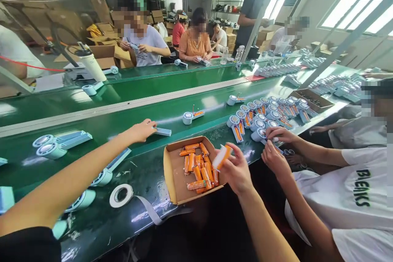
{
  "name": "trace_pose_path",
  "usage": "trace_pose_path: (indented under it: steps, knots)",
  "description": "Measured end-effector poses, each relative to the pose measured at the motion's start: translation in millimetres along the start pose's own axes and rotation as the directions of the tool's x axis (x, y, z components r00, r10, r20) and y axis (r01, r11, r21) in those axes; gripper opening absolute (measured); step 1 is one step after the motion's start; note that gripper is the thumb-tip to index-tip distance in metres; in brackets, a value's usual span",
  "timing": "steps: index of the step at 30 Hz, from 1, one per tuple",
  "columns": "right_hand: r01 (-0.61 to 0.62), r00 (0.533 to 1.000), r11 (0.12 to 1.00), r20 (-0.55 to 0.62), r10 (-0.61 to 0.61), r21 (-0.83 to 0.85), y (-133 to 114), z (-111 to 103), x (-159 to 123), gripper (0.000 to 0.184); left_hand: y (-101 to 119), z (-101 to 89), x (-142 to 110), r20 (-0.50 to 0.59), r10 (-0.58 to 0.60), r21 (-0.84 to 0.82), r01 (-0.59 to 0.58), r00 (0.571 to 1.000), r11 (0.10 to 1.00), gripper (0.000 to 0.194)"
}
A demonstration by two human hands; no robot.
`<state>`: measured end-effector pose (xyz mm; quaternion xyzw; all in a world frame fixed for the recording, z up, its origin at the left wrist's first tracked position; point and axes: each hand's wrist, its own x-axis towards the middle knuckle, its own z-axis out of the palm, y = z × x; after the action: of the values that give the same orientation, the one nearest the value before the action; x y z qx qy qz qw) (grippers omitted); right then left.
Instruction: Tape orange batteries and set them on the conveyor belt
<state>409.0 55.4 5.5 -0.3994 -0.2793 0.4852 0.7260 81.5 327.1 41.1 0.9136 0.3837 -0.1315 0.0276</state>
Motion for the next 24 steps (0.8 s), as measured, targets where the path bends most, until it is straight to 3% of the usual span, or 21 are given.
trace_pose_path:
  steps: [4, 8, 13, 24]
  knots:
    - [0.169, 0.967, 0.933, 0.239, -0.094, -0.317, 24.9, 92.4, 69.2, 0.053, 2.0, 4.6, 17.4, 0.030, -0.057, -0.089, 0.060, 0.998, 0.994, 0.020]
    - [0.315, 0.919, 0.632, 0.393, -0.019, -0.708, 64.5, 146.7, 134.0, 0.042, -2.2, 2.0, 27.6, 0.029, -0.099, -0.191, 0.103, 0.995, 0.976, 0.030]
    - [0.401, 0.885, 0.408, 0.462, 0.061, -0.820, 87.7, 157.2, 169.7, 0.034, -2.1, 9.7, 30.2, -0.039, -0.121, -0.292, 0.105, 0.992, 0.951, 0.034]
    - [0.553, 0.810, -0.017, 0.533, 0.242, -0.833, 81.5, 155.2, 178.0, 0.038, -0.5, 17.4, 46.9, -0.095, -0.113, -0.365, 0.071, 0.989, 0.928, 0.033]
